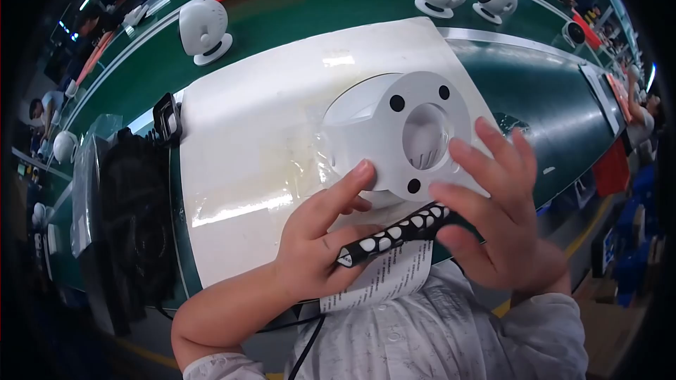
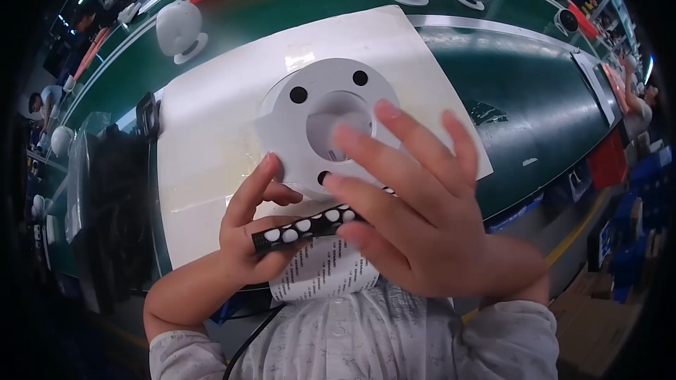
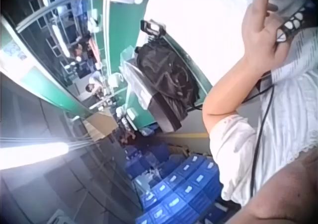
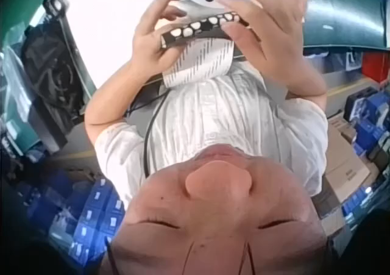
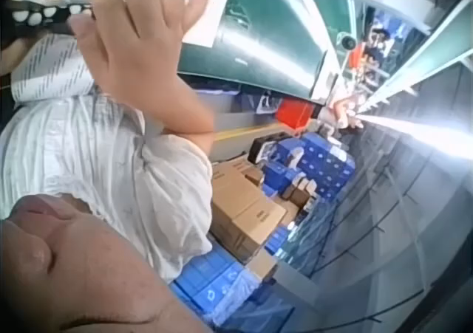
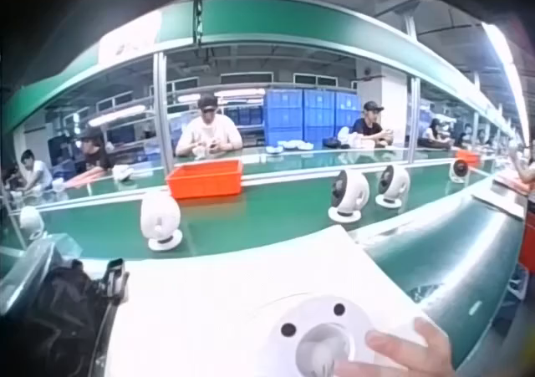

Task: Applying small black adhesive pads to the bottom surface of white camera housing components on an industrial assembly line.

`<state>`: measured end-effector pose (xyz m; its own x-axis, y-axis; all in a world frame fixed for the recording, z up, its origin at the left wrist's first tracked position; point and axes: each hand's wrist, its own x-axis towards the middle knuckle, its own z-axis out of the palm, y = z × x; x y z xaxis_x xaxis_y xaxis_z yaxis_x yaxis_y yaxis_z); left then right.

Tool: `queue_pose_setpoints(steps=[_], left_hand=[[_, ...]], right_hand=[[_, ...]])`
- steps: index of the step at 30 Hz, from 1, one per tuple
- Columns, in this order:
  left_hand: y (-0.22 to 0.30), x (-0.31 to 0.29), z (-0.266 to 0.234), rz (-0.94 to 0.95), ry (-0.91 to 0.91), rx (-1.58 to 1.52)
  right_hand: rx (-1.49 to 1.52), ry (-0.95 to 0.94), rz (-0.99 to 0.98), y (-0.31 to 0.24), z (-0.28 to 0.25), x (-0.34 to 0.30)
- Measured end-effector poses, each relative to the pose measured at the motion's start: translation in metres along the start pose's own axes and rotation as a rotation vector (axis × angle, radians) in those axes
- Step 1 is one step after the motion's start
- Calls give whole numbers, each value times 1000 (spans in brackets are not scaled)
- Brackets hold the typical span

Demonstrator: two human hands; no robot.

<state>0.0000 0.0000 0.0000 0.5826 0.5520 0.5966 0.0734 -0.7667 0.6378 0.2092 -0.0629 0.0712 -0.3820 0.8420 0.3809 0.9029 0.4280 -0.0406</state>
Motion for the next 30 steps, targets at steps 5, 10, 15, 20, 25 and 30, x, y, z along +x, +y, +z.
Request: queue_pose_setpoints(steps=[5,10,15,20,25,30], left_hand=[[-2,1,0,131,12,61],[-5,1,3,137,68,84],[-7,1,6,165,83,86],[-7,1,5,166,87,79],[-3,2,4,123,62,93],[-6,0,5,115,31,111]], right_hand=[[470,-60,-76,1,10,5],[451,186,-70,14,17,-4],[474,126,-60,6,21,2],[410,219,-46,-5,27,-3],[346,470,-74,8,37,-13],[416,427,233,41,36,2]])
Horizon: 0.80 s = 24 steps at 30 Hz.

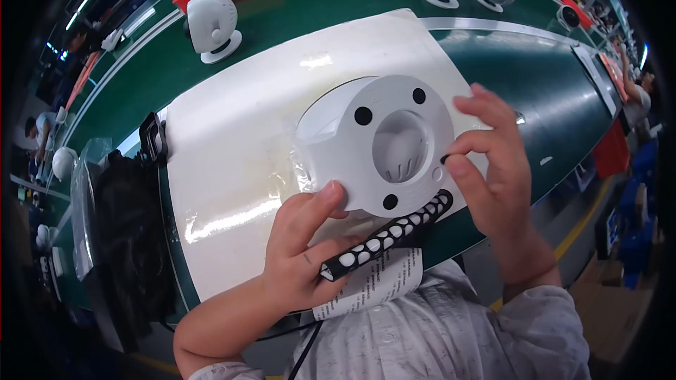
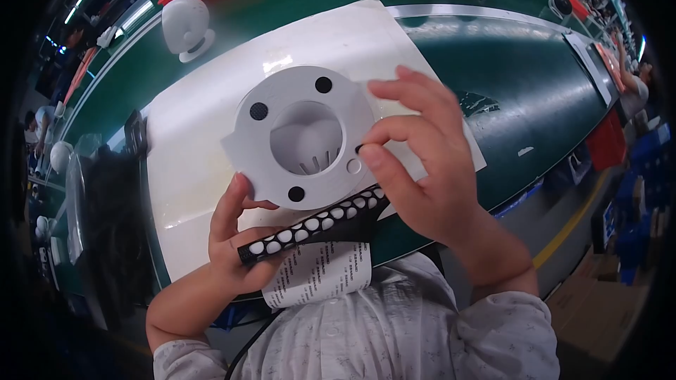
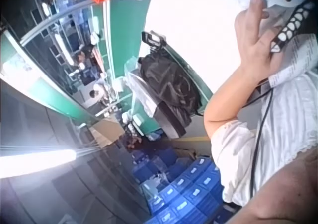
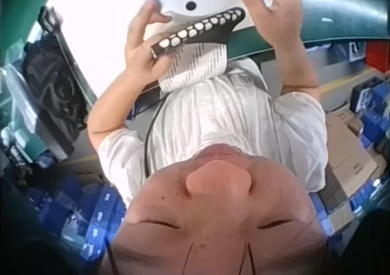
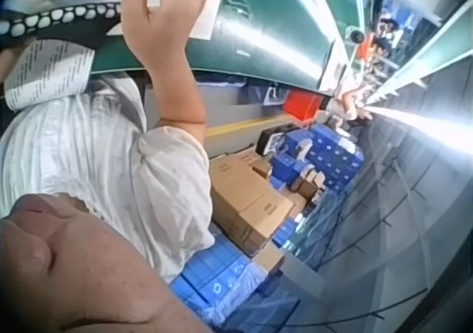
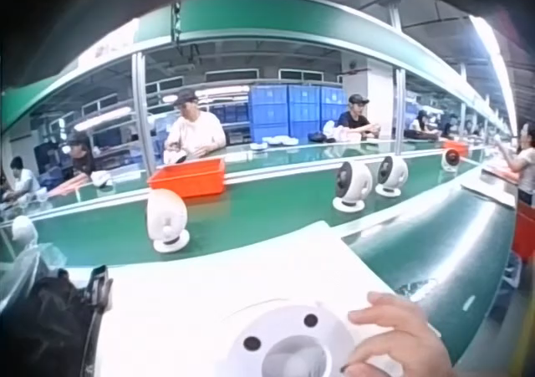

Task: Applying small black adhesive pads to the bottom surface of white camera housing components on an industrial assembly line.

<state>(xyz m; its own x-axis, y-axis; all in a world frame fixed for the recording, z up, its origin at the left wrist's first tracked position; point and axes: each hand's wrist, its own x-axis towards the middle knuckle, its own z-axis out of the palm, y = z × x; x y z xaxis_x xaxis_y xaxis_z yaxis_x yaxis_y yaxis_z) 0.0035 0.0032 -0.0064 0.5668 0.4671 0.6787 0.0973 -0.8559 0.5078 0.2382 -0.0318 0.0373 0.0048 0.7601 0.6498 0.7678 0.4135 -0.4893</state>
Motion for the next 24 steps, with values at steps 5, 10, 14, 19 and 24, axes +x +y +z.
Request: queue_pose_setpoints(steps=[5,10,14,19,24], left_hand=[[0,-3,1,-12,-2,8],[1,-3,-1,-11,-21,29],[1,-2,-2,-11,-56,75],[4,-1,-5,-31,-148,58],[1,-3,-7,-20,-78,-55]], right_hand=[[-44,-116,-26,-10,-6,-6],[-583,-387,-233,-31,-28,-16],[-89,-290,-25,-11,-22,-20],[1302,-410,823,2,3,0],[1081,-239,457,14,6,41]])
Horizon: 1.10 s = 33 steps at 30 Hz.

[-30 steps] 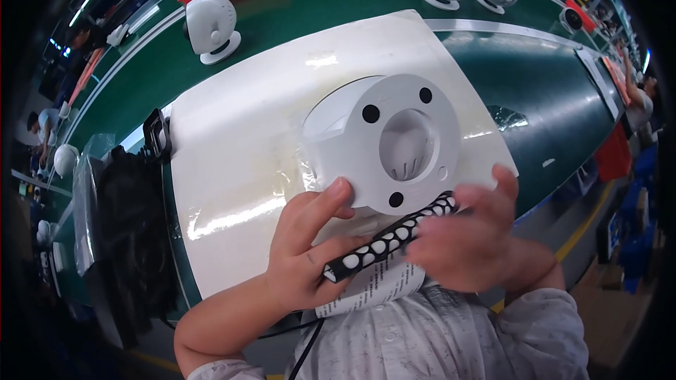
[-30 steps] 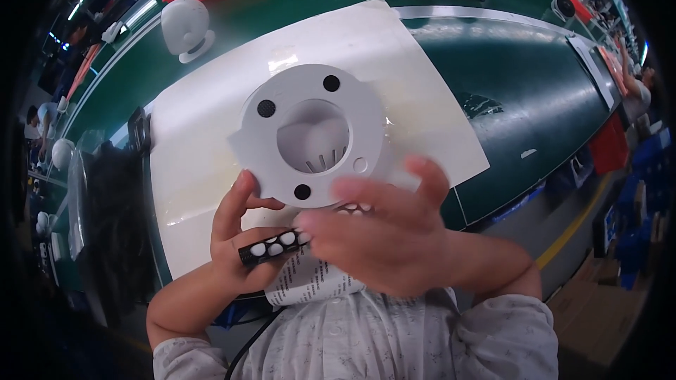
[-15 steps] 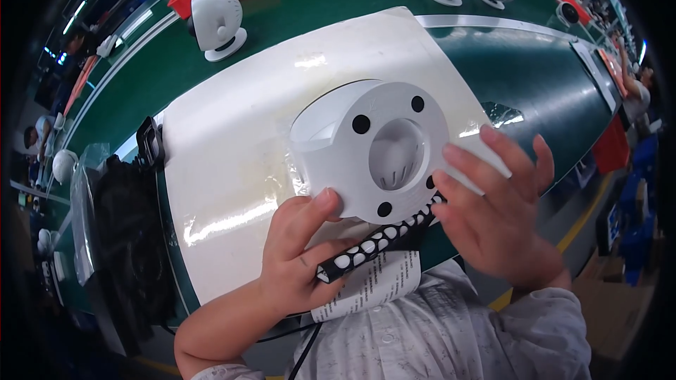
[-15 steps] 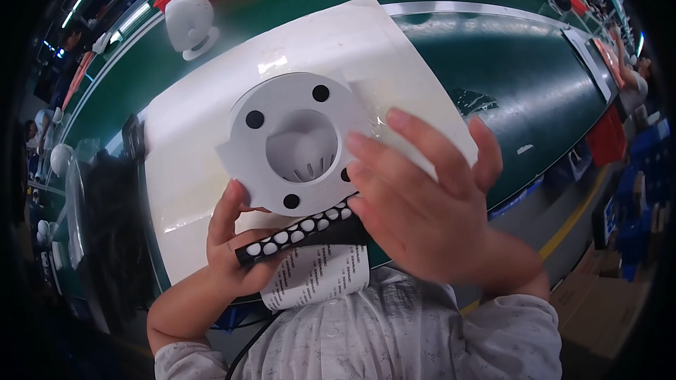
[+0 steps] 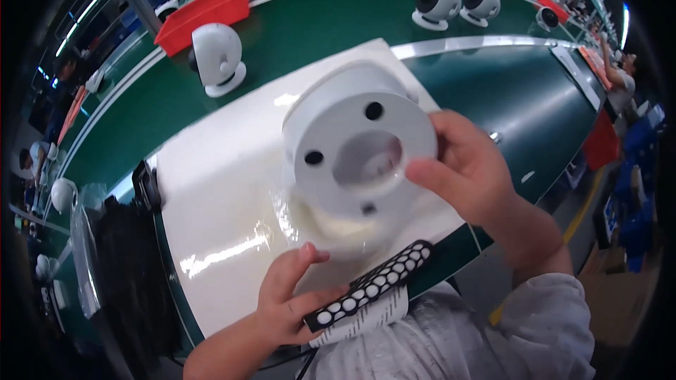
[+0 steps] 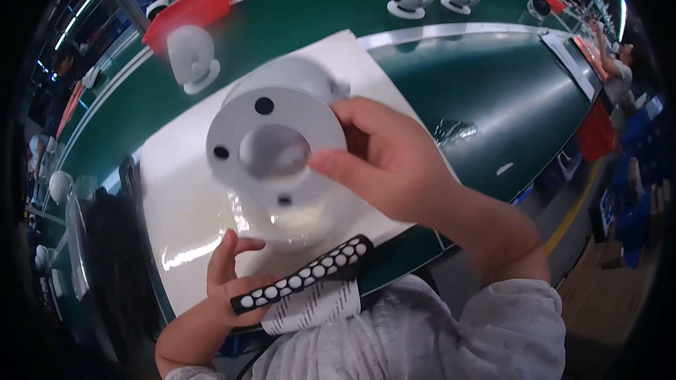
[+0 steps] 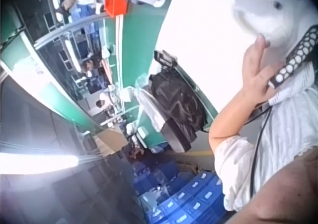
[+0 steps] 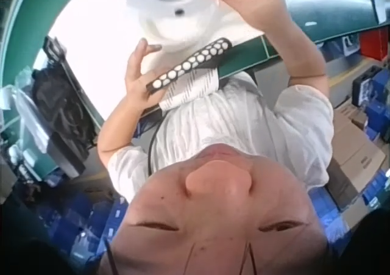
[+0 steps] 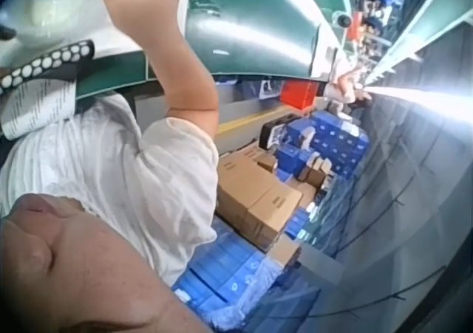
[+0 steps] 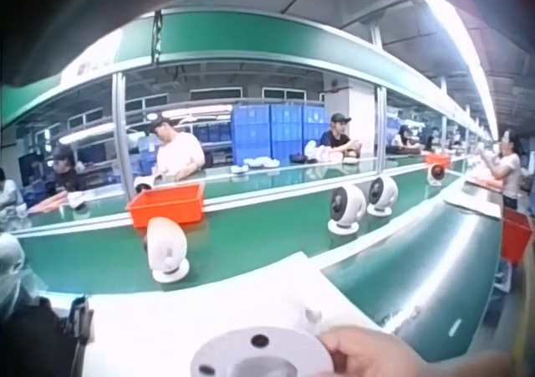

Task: Applying small black adhesive pads to the bottom surface of white camera housing components on an industrial assembly line.

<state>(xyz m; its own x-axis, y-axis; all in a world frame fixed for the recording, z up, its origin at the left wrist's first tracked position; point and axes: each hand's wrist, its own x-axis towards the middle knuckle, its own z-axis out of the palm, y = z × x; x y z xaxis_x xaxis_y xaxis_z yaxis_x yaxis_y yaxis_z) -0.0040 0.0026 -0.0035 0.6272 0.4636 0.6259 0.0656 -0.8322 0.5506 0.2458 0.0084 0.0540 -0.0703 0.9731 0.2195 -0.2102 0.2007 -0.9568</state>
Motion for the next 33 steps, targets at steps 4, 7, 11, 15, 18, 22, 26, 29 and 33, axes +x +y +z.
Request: queue_pose_setpoints(steps=[4,7,11,15,18,22,26,29,33], left_hand=[[-14,2,0,-151,14,-97],[-12,0,-6,-397,-54,-270],[-15,-16,-9,-510,-2,-383],[-23,-10,-13,-381,-60,-244],[-21,-5,-22,-285,-72,-187],[-27,-2,-15,-238,-68,-224],[-26,-1,-17,-233,-62,-182],[-24,2,-20,-229,-93,-193],[-19,-3,-22,-278,-183,-135]], right_hand=[[-1137,154,-618,52,-43,97],[-1585,98,-654,111,-92,168],[-1656,125,-520,146,-106,216],[-1406,95,-364,150,-106,210],[-1537,302,-16,126,-144,221],[-1672,713,265,136,-282,209],[-1653,752,432,122,-285,205],[-1876,771,42,108,-269,195],[-1854,703,-305,67,-196,160]])
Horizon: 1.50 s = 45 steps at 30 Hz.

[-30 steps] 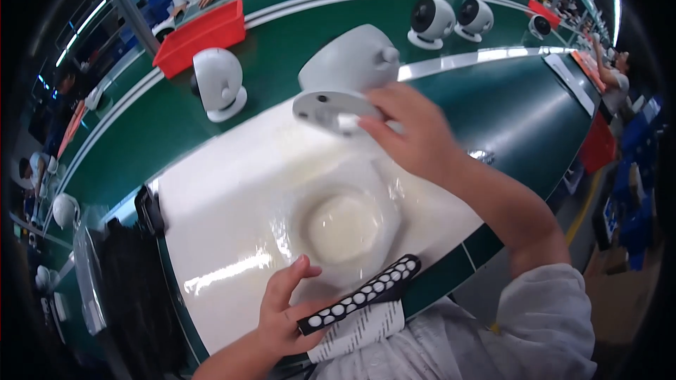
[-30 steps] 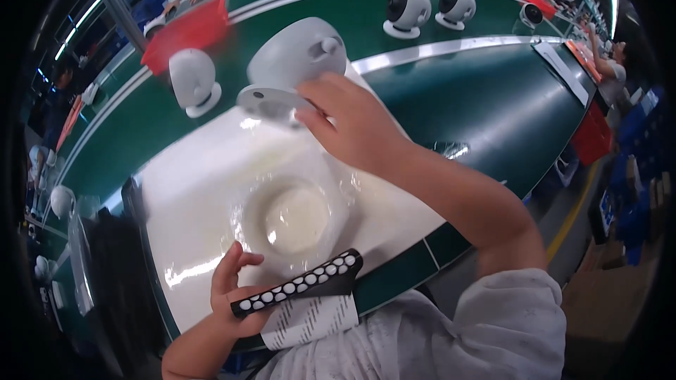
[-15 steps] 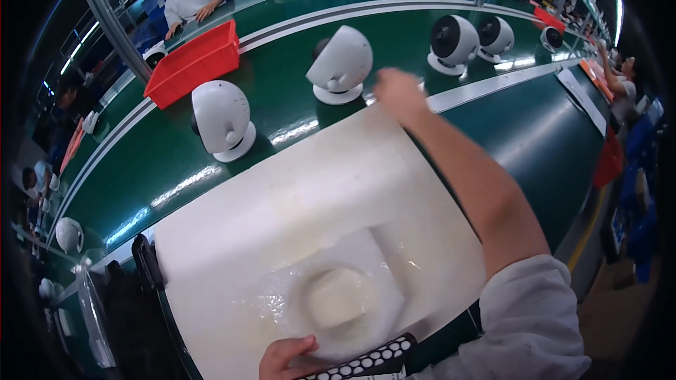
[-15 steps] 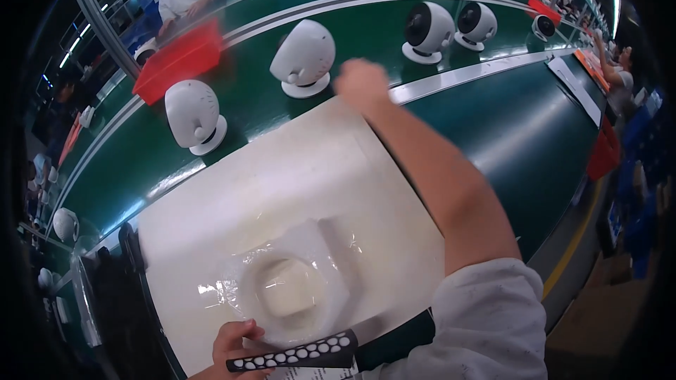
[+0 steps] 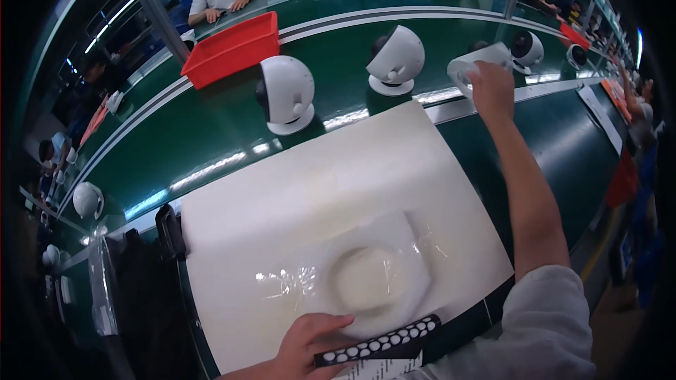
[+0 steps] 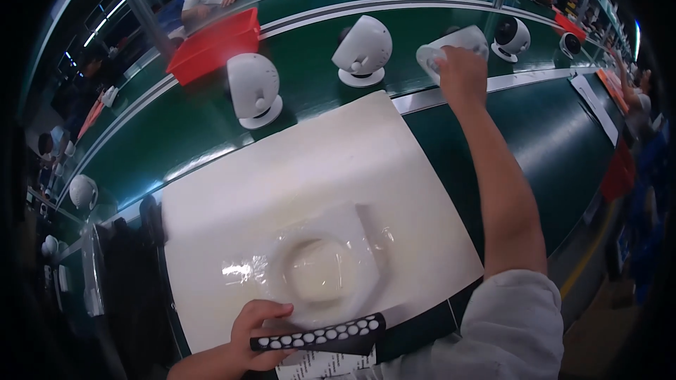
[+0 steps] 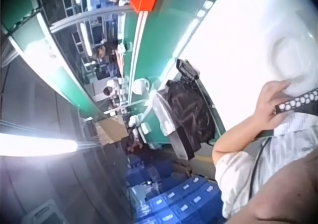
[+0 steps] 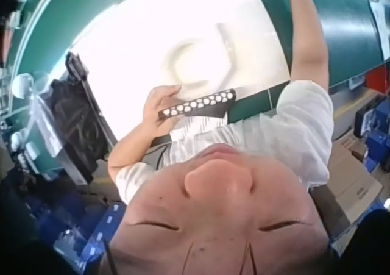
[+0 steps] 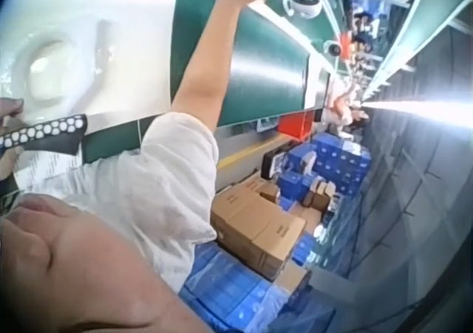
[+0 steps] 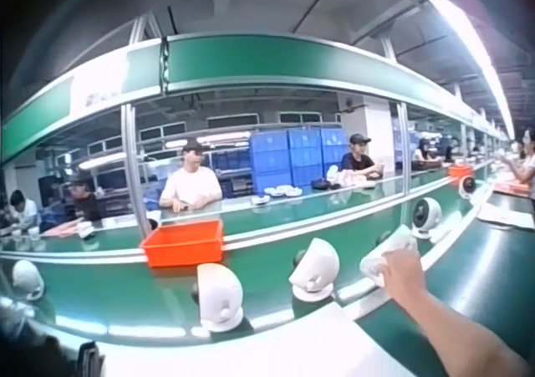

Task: Applying small black adhesive pads to the bottom surface of white camera housing components on an industrial assembly line.

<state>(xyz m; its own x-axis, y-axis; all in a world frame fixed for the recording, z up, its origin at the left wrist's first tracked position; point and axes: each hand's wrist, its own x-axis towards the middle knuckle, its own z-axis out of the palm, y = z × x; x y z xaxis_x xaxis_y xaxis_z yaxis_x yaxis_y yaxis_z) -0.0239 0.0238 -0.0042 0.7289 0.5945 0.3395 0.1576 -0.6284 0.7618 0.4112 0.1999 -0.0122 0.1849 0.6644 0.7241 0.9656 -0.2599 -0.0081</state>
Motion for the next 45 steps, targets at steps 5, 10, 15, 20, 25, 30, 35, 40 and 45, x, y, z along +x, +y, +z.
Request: queue_pose_setpoints(steps=[5,10,15,20,25,30,35,40,45], left_hand=[[0,1,-1,65,32,-73],[0,-4,1,114,49,-175],[-3,-17,-1,-55,97,-364],[-1,-19,0,-144,138,-528],[-4,-26,-3,-163,124,-715],[3,-31,-18,-521,61,-613],[-2,-27,-16,-351,18,-474],[-2,-23,-10,-43,87,-251],[0,-20,-6,73,105,-222]], right_hand=[[1193,-254,241,-86,-139,-43],[1532,-856,231,-144,-191,-85],[1724,-890,550,-163,-196,-119],[1895,-593,183,-140,-191,-206],[1399,-326,68,-166,-211,-217],[1358,-461,-26,-163,-216,-209],[1857,-604,420,-161,-222,-213],[1478,-446,7,-141,-210,-209],[1377,-423,79,-144,-220,-202]])
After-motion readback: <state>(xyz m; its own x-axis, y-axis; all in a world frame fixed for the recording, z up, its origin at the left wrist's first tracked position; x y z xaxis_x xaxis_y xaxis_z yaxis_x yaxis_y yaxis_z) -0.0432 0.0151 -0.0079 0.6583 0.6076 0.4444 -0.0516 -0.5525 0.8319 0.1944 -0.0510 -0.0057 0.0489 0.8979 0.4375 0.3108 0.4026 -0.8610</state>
